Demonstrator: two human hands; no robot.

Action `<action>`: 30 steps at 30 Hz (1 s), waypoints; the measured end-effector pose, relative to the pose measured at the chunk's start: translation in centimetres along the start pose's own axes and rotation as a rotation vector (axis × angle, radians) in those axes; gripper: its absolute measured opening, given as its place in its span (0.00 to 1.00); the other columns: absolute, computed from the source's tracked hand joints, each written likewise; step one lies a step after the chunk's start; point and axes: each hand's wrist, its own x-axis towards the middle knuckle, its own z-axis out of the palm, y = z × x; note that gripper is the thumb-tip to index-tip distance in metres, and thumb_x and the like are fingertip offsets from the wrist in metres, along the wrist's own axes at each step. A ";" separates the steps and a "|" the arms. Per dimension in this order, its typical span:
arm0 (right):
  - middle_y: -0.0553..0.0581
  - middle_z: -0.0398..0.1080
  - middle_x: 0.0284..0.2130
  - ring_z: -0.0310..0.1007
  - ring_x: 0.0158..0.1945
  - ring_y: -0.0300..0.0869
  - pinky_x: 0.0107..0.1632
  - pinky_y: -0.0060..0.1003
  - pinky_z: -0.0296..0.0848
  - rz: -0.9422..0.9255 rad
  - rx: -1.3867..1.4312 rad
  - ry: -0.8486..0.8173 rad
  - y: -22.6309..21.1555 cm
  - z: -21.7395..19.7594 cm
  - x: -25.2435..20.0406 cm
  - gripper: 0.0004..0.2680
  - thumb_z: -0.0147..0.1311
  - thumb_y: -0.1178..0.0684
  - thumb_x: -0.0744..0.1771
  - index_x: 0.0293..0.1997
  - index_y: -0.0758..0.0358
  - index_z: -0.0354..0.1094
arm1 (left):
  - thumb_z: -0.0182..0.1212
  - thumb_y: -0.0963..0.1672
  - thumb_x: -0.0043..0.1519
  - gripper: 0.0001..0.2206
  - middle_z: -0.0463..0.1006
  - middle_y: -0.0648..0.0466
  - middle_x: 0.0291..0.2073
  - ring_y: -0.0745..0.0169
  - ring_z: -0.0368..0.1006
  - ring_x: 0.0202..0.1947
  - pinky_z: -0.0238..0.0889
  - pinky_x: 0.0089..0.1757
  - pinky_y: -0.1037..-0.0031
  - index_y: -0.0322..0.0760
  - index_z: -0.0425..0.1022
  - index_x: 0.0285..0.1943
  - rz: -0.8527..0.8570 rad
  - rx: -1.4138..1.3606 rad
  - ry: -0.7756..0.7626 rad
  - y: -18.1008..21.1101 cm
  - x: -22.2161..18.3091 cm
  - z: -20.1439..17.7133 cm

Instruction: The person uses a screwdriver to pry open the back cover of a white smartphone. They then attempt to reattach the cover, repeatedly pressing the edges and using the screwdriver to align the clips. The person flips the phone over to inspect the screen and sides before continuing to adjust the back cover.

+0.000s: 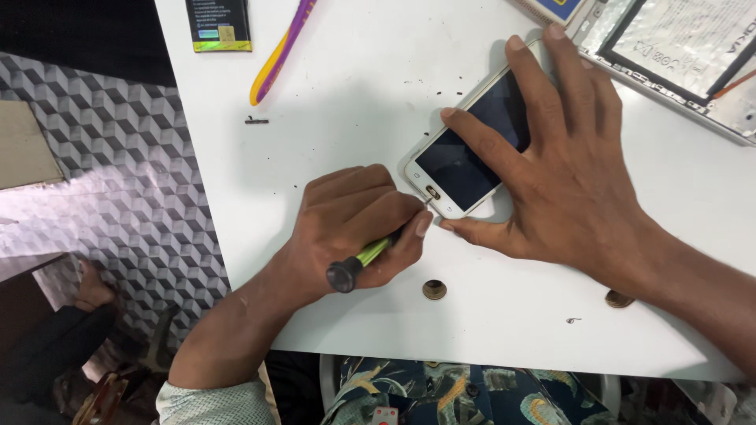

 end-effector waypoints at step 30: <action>0.80 0.43 0.70 0.29 0.73 0.72 0.66 0.78 0.42 -0.016 -0.003 -0.044 0.4 0.1 -0.1 0.34 0.55 0.19 0.60 0.69 0.48 0.70 | 0.71 0.37 0.61 0.10 0.72 0.53 0.26 0.61 0.69 0.27 0.63 0.30 0.68 0.33 0.71 0.34 0.036 0.047 -0.065 -0.9 -0.4 0.7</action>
